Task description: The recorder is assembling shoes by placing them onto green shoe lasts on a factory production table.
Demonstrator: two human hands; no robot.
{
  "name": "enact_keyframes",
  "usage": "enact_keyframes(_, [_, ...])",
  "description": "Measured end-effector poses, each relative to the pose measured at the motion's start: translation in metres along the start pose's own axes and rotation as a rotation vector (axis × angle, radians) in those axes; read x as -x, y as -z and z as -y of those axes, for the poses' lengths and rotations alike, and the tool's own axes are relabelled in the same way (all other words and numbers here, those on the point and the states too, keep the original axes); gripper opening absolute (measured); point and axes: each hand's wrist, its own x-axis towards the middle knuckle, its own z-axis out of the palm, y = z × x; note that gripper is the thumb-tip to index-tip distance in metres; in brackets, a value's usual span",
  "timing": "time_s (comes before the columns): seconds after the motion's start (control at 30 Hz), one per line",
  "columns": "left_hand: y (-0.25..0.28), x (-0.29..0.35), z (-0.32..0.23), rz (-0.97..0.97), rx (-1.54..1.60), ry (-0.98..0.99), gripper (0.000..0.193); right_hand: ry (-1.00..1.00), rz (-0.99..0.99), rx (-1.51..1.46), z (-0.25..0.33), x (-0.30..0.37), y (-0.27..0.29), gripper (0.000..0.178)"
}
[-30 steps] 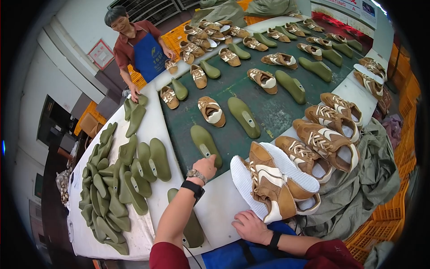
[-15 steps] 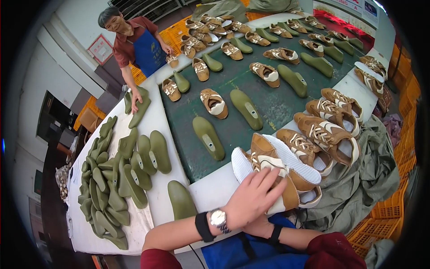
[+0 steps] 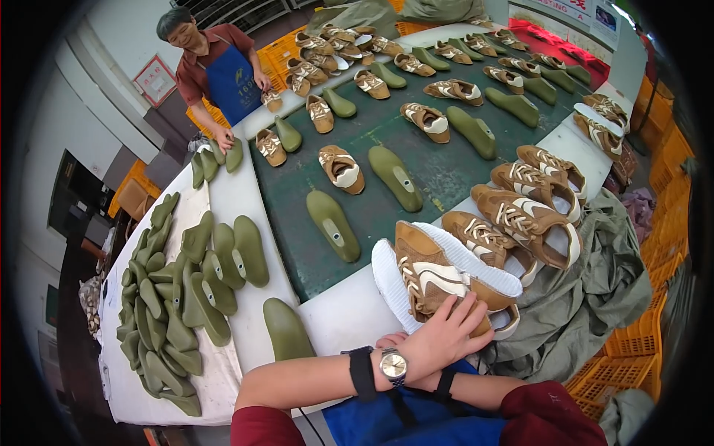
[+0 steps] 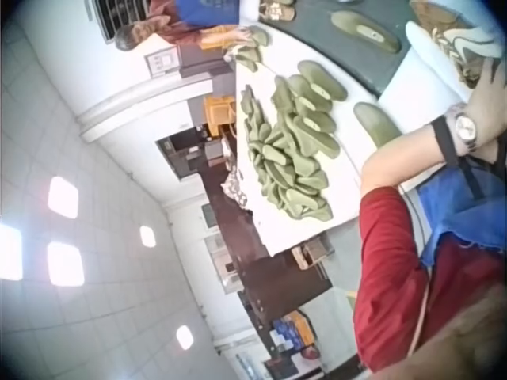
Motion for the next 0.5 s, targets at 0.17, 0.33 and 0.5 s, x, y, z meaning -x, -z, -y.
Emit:
enact_keyframes(0.17, [0.074, 0.01, 0.023, -0.039, 0.177, 0.102, 0.053, -0.021, -0.158, -0.146, -0.009, -0.012, -0.019, 0.031])
enact_keyframes(0.33, [0.138, 0.066, 0.072, -0.318, 0.086, 0.465, 0.073, 0.179, -0.045, 0.168, 0.017, -0.011, 0.038, 0.024])
enact_keyframes(0.5, [0.134, 0.149, 0.145, -0.837, 0.41, 1.007, 0.055, 0.208, -0.129, 0.167, 0.019, -0.013, 0.04, 0.019])
